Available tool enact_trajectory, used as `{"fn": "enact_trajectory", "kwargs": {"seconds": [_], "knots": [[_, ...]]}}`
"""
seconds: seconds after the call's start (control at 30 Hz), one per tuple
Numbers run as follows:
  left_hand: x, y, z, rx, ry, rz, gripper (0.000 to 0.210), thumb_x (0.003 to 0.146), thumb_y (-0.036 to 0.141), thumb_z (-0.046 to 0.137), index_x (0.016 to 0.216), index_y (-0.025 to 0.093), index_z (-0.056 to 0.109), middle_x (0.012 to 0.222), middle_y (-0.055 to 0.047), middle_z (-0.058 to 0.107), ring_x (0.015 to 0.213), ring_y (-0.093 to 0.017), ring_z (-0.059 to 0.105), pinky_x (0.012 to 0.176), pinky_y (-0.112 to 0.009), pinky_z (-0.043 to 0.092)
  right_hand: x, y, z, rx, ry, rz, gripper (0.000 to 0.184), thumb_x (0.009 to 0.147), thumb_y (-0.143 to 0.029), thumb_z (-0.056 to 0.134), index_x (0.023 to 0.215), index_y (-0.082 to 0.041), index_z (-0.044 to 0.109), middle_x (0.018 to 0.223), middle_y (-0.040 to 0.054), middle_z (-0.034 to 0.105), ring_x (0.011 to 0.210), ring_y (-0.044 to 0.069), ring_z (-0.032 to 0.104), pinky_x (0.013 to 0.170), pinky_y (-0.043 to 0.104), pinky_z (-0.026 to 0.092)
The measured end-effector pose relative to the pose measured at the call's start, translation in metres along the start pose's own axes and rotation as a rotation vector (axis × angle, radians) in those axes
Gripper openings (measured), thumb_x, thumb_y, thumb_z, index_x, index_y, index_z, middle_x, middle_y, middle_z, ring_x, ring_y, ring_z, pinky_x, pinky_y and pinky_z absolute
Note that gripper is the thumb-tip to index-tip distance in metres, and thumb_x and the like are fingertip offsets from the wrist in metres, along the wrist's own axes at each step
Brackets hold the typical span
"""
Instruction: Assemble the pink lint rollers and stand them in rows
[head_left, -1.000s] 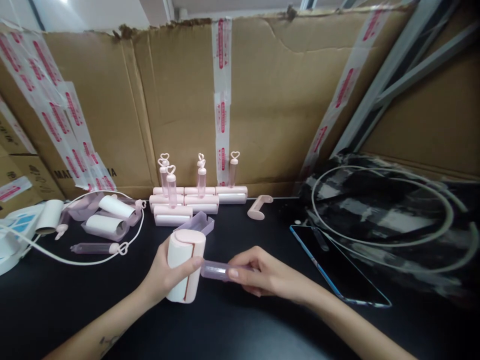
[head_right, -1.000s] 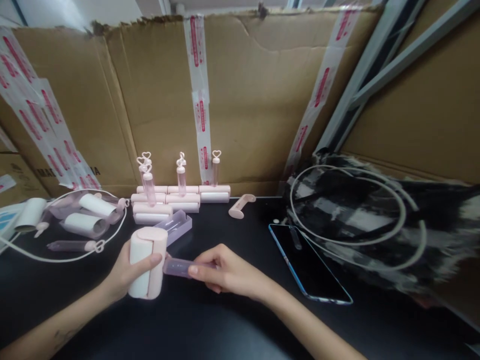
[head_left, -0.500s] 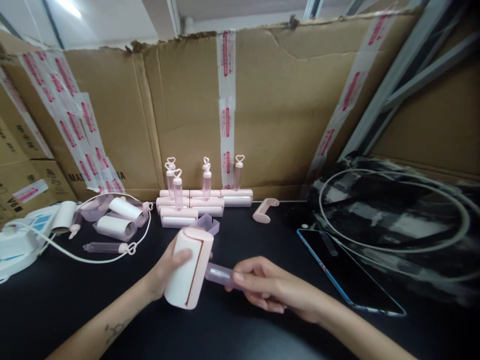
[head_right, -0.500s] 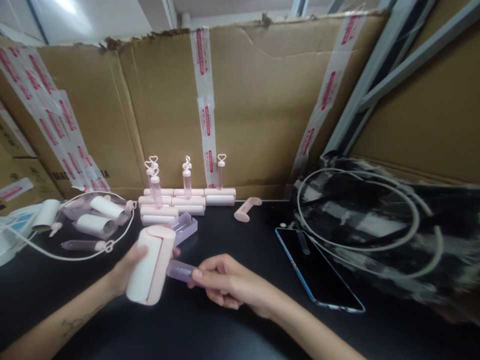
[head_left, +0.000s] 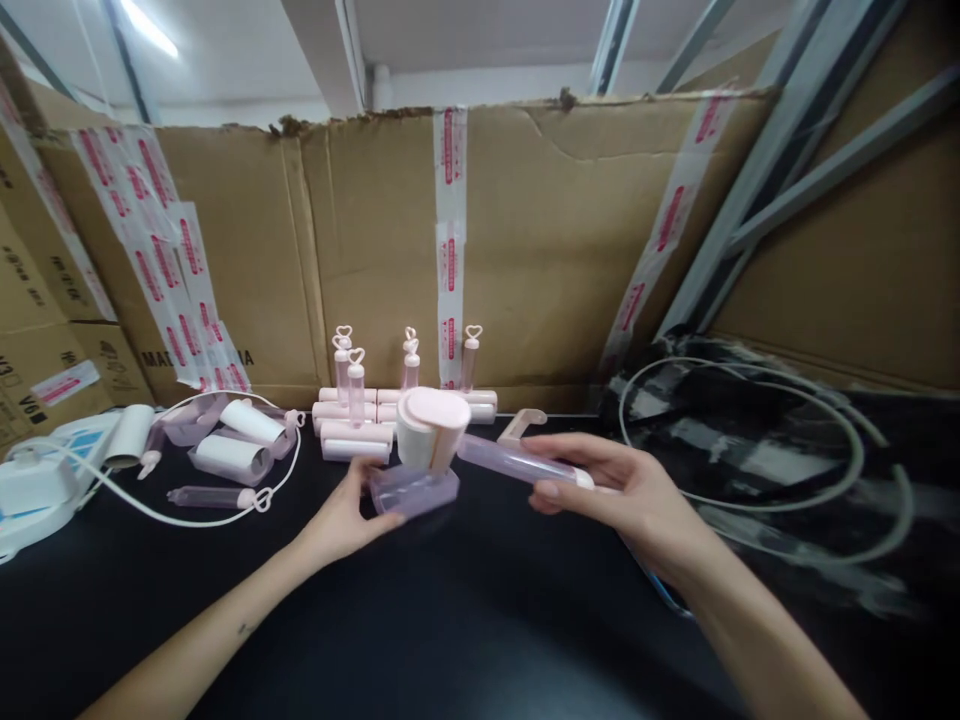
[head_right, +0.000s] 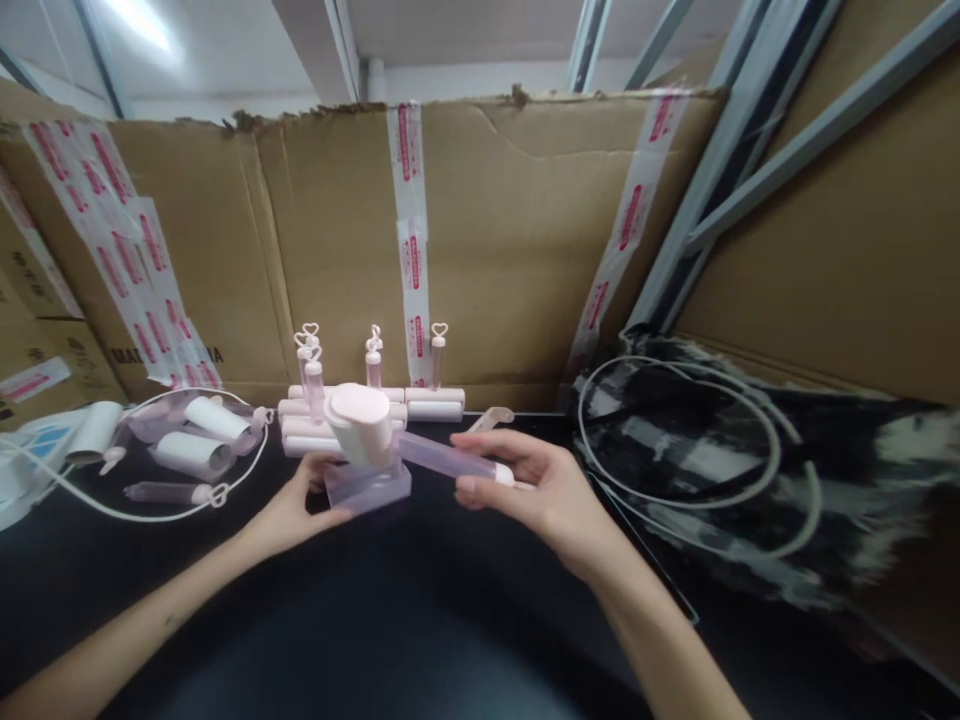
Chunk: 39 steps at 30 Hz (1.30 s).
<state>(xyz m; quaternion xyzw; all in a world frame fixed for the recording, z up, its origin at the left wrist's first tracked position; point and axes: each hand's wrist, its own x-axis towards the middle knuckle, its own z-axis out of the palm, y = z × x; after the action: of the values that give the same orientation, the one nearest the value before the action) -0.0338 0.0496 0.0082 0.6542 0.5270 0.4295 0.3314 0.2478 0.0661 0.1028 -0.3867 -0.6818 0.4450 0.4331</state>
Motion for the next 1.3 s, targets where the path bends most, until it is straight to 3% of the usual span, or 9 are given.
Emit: {"fn": "enact_trajectory", "kwargs": {"seconds": [0.1, 0.2, 0.33, 0.47, 0.57, 0.7, 0.93, 1.1, 1.3], "knots": [[-0.009, 0.014, 0.000, -0.040, -0.379, 0.074, 0.070, 0.064, 0.033, 0.074, 0.122, 0.021, 0.037, 0.114, -0.008, 0.058, 0.106, -0.022, 0.054, 0.095, -0.037, 0.037, 0.000, 0.005, 0.005, -0.001, 0.167, -0.043, 0.040, 0.055, -0.033, 0.082, 0.085, -0.017, 0.061, 0.084, 0.0059, 0.069, 0.063, 0.020, 0.067, 0.061, 0.032, 0.057], [-0.016, 0.024, 0.000, -0.046, -0.525, 0.088, 0.072, 0.064, 0.033, 0.075, 0.123, 0.022, 0.036, 0.121, -0.009, 0.054, 0.111, -0.022, 0.051, 0.097, -0.036, 0.037, 0.001, 0.006, 0.006, 0.007, 0.183, -0.088, 0.037, 0.057, -0.035, 0.081, 0.083, -0.017, 0.061, 0.084, 0.0076, 0.069, 0.066, 0.022, 0.067, 0.054, 0.031, 0.058], [-0.017, 0.020, 0.004, -0.058, -0.521, 0.090, 0.069, 0.064, 0.033, 0.075, 0.121, 0.021, 0.038, 0.117, -0.009, 0.056, 0.110, -0.023, 0.051, 0.097, -0.038, 0.036, 0.005, -0.003, 0.003, -0.009, 0.284, -0.230, 0.027, 0.068, -0.036, 0.074, 0.085, -0.018, 0.063, 0.081, 0.0071, 0.069, 0.072, 0.021, 0.066, 0.042, 0.022, 0.049], [-0.016, 0.013, 0.010, -0.059, -0.446, 0.088, 0.068, 0.061, 0.034, 0.077, 0.117, 0.020, 0.041, 0.116, -0.009, 0.056, 0.109, -0.023, 0.051, 0.097, -0.038, 0.036, 0.005, -0.022, 0.012, -0.044, 0.372, -0.349, 0.021, 0.076, -0.036, 0.066, 0.087, -0.020, 0.060, 0.073, 0.0035, 0.066, 0.053, 0.013, 0.059, 0.035, 0.019, 0.040], [-0.017, 0.012, 0.012, -0.109, -0.427, 0.081, 0.065, 0.062, 0.035, 0.076, 0.115, 0.020, 0.042, 0.113, -0.008, 0.057, 0.109, -0.024, 0.051, 0.097, -0.039, 0.036, 0.002, -0.031, 0.029, -0.062, 0.288, -0.347, 0.023, 0.080, -0.039, 0.061, 0.089, -0.019, 0.056, 0.073, 0.0031, 0.065, 0.043, 0.009, 0.050, 0.036, 0.021, 0.042], [-0.017, 0.018, 0.011, -0.132, -0.455, 0.071, 0.064, 0.060, 0.032, 0.077, 0.112, 0.020, 0.042, 0.113, -0.007, 0.057, 0.105, -0.023, 0.053, 0.092, -0.036, 0.040, 0.000, -0.030, 0.045, -0.220, 0.130, -0.352, 0.025, 0.078, -0.039, 0.062, 0.087, -0.017, 0.053, 0.078, 0.0035, 0.062, 0.054, 0.011, 0.054, 0.041, 0.021, 0.045], [-0.017, 0.023, 0.009, -0.087, -0.459, 0.112, 0.060, 0.060, 0.034, 0.077, 0.110, 0.019, 0.046, 0.112, -0.006, 0.058, 0.105, -0.024, 0.053, 0.091, -0.033, 0.040, 0.009, -0.034, 0.051, -0.470, 0.035, -0.411, 0.024, 0.081, -0.040, 0.057, 0.086, -0.017, 0.053, 0.072, 0.0021, 0.059, 0.056, 0.013, 0.055, 0.049, 0.021, 0.044], [-0.017, 0.017, 0.010, -0.069, -0.475, 0.099, 0.062, 0.060, 0.036, 0.076, 0.112, 0.020, 0.045, 0.110, -0.006, 0.057, 0.104, -0.024, 0.053, 0.090, -0.035, 0.040, 0.012, -0.021, 0.059, -0.502, -0.147, -0.354, 0.023, 0.081, -0.039, 0.057, 0.085, -0.017, 0.053, 0.066, -0.0003, 0.056, 0.053, 0.012, 0.052, 0.049, 0.021, 0.043], [-0.017, 0.011, 0.013, -0.108, -0.484, 0.093, 0.066, 0.061, 0.036, 0.077, 0.114, 0.021, 0.042, 0.117, -0.008, 0.052, 0.109, -0.024, 0.050, 0.095, -0.038, 0.036, -0.002, -0.008, 0.059, -0.377, -0.055, -0.316, 0.026, 0.078, -0.039, 0.062, 0.090, -0.016, 0.056, 0.073, 0.0012, 0.059, 0.058, 0.013, 0.056, 0.053, 0.022, 0.047]]}}
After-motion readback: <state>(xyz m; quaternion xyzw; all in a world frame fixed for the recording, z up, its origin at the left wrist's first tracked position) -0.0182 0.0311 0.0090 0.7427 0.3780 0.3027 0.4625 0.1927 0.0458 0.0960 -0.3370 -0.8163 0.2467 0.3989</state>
